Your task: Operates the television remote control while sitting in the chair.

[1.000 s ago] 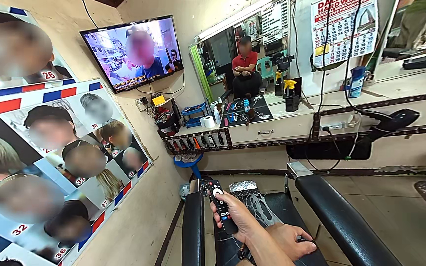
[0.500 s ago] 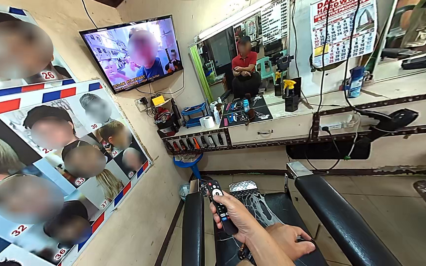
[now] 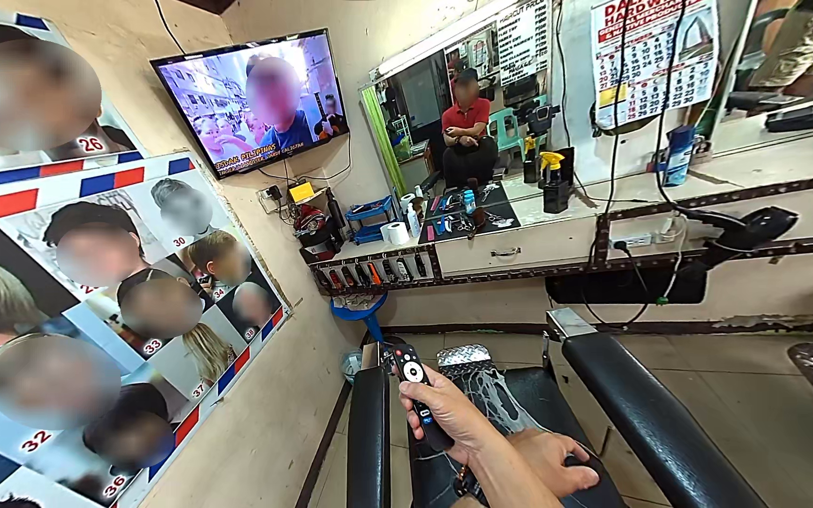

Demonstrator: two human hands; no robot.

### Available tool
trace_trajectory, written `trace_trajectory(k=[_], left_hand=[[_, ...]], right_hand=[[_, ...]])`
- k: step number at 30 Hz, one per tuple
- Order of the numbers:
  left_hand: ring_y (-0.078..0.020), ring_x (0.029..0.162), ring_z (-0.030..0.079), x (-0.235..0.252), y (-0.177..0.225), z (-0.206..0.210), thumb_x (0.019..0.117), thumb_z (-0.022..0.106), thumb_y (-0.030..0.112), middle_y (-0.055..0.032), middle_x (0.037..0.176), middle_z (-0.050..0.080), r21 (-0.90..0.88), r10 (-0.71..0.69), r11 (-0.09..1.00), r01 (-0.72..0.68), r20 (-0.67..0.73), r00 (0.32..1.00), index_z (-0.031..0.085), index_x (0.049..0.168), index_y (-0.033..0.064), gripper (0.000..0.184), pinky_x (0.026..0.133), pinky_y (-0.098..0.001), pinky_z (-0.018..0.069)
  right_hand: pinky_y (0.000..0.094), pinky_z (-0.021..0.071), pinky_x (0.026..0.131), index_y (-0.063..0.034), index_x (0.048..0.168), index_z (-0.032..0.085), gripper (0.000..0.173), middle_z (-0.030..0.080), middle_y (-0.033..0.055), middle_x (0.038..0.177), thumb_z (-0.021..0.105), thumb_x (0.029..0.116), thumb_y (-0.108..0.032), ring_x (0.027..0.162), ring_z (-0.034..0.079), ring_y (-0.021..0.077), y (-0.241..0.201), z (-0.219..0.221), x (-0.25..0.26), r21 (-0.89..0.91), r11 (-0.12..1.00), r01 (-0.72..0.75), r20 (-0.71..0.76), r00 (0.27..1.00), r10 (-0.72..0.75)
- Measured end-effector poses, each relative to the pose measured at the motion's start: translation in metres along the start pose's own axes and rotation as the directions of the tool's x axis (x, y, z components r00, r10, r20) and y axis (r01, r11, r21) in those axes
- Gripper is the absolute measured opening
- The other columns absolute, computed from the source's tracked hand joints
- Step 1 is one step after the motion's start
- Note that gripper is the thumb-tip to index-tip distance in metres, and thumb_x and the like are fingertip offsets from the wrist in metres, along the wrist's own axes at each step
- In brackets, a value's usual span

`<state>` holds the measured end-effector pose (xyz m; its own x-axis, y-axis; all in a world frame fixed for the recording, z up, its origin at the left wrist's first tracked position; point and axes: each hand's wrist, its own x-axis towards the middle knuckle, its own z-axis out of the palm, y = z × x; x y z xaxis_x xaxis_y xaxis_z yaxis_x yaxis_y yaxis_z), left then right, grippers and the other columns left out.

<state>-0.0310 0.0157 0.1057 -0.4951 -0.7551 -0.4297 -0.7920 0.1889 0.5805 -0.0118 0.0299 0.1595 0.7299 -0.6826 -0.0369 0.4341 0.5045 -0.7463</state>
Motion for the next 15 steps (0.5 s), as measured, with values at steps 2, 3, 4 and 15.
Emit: trace_trajectory(k=[2,3,4,15], left_hand=[[-0.0394,0.1,0.067,0.01,-0.013,0.006,0.1085,0.052,0.032,-0.0263,0.109,0.07,0.029,0.001,1.0,-0.002,0.032,0.999,0.055,0.145,0.002,0.047,0.096,-0.0577,0.0495],[-0.0402,0.101,0.067,0.012,-0.016,0.008,0.1083,0.053,0.031,-0.0272,0.11,0.069,0.039,-0.002,0.999,0.001,0.048,0.999,0.054,0.146,0.0012,0.048,0.097,-0.0584,0.049],[-0.0407,0.104,0.067,0.013,-0.017,0.009,0.1081,0.054,0.03,-0.0279,0.113,0.069,0.048,-0.006,0.999,0.003,0.063,0.998,0.053,0.146,0.0006,0.048,0.099,-0.0586,0.0485],[-0.0427,0.116,0.064,0.012,-0.018,0.015,0.1079,0.054,0.03,-0.0293,0.124,0.066,0.1,-0.051,0.994,0.038,0.131,0.99,0.049,0.149,-0.0007,0.052,0.106,-0.0589,0.0453]], right_hand=[[0.0248,0.0556,0.047,-0.0042,0.136,0.05,0.034,0.057,0.0065,0.074,0.056,0.1023,-0.007,0.052,0.059,0.0119,0.0,-0.001,0.0,-0.005,1.0,0.002,0.004,1.0,-0.002],[0.025,0.0557,0.047,-0.0044,0.136,0.05,0.034,0.057,0.0067,0.074,0.056,0.1023,-0.007,0.052,0.06,0.0121,0.0,-0.001,0.0,-0.004,1.0,0.001,0.005,1.0,-0.001],[0.0251,0.0557,0.047,-0.0047,0.136,0.05,0.035,0.057,0.0069,0.074,0.056,0.102,-0.007,0.052,0.06,0.0122,0.0,-0.001,0.0,0.001,1.0,0.001,0.004,1.0,-0.001],[0.0246,0.0553,0.047,-0.0057,0.137,0.05,0.035,0.057,0.0057,0.075,0.056,0.1024,-0.007,0.053,0.059,0.0114,0.0,-0.001,0.0,-0.019,1.0,0.0,0.006,1.0,0.001]])
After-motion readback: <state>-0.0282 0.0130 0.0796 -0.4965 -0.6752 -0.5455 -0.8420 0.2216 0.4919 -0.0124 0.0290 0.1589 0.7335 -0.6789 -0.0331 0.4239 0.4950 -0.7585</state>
